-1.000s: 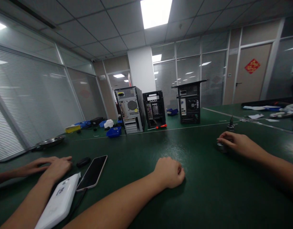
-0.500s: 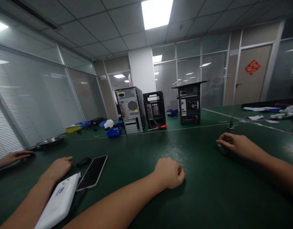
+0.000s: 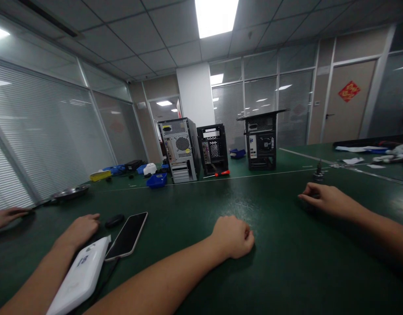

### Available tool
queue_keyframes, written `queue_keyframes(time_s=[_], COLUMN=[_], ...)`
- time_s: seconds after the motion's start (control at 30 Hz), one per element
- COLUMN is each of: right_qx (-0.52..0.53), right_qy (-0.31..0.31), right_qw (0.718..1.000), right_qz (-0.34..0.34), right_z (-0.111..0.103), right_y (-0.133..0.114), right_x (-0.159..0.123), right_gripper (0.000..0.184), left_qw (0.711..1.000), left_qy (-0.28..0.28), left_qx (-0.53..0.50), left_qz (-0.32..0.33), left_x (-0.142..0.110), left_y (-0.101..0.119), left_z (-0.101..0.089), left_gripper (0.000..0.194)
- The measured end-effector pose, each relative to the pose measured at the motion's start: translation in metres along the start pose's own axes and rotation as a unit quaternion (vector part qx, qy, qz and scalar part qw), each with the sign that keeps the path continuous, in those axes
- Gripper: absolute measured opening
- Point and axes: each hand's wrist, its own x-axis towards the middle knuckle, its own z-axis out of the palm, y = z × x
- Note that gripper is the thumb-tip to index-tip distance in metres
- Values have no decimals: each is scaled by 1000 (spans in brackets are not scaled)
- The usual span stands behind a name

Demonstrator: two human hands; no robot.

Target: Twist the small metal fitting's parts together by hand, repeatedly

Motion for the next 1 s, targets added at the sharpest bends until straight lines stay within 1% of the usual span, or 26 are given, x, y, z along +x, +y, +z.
queue_keyframes(time_s=[0.17, 0.3, 0.47, 0.6, 0.67, 0.8, 0.87, 0.93, 1.0], right_qx=[-5, -23, -56, -74, -84, -105, -109, -105, -92], right_qy=[-19, -18, -19, -29, -29, -16, -9, -3, 0], right_qw=[1000, 999, 998, 997, 996, 992, 990, 987, 982], right_qz=[13, 15, 2, -17, -31, -66, -87, -119, -165], right_z=[0, 3, 7, 9, 11, 18, 21, 25, 28], right_y=[-1, -1, -2, -4, -4, -6, -11, -22, -41], right_x=[-1, 1, 3, -1, -3, -5, -6, -8, -13], right_gripper=[47, 50, 53, 63, 66, 62, 61, 62, 61], left_qw=[1000, 1000, 1000, 1000, 1000, 1000, 1000, 999, 998], left_qy=[-7, -11, -10, -11, -12, -9, -7, 2, 24], left_qx=[-5, -5, 1, 0, -4, -9, -14, -31, -63], left_qz=[0, -1, -4, -1, 2, -2, -7, -12, -21], left_x=[0, -1, 0, 0, -1, -2, -2, -2, -1], left_y=[1, 1, 1, 1, 1, 1, 0, -1, -3], left_z=[0, -2, -1, -2, -3, -4, -2, 0, 1], left_gripper=[36, 36, 35, 35, 35, 34, 33, 31, 32])
